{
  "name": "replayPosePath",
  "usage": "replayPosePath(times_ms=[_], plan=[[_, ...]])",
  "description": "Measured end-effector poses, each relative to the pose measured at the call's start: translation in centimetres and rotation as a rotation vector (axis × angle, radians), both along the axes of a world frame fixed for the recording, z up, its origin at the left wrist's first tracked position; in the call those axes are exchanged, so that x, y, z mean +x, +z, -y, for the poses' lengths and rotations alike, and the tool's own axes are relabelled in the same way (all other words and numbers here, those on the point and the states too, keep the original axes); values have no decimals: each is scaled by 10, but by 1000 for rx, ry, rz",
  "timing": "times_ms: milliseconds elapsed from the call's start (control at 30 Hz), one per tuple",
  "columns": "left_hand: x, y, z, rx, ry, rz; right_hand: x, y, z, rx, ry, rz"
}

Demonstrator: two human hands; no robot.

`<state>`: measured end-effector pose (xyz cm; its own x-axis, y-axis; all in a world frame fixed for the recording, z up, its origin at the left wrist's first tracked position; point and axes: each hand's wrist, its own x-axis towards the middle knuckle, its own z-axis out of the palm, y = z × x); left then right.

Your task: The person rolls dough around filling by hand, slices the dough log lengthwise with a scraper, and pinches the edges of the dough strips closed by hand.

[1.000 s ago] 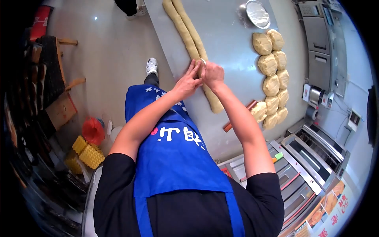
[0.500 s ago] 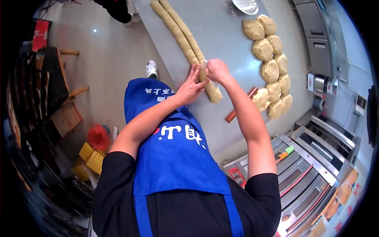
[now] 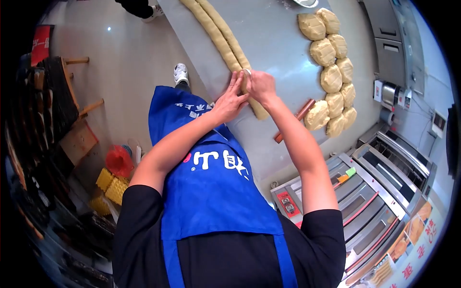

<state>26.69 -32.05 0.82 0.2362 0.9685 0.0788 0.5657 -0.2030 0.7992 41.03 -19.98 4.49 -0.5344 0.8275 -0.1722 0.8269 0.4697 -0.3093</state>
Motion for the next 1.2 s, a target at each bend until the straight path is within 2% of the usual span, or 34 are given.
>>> replayPosePath(times_ms=[167,267,367,500,633,700,800,1067,1200], plan=[[-1,-2,2,33,-22,-13,-2,-6,20,118,-84,-87],[-2,2,0,25,-59,-16,-3,-3,-2,55,-120,-82],[15,8,13,17,26,32,-6,25,-26,-130,36,154],[46,9,46,1,3,2,11,59,-8,-171,111,260],[62,12,52,-10,14,-38,39,45,8,-171,191,301],[64,12,55,-12,19,-34,44,37,13,-191,38,199],[62,12,52,-11,11,-41,50,32,16,-123,57,122],[66,10,54,-57,13,-44,61,23,27,-77,96,119],[65,4,53,6,15,-90,63,22,39,-40,75,133]])
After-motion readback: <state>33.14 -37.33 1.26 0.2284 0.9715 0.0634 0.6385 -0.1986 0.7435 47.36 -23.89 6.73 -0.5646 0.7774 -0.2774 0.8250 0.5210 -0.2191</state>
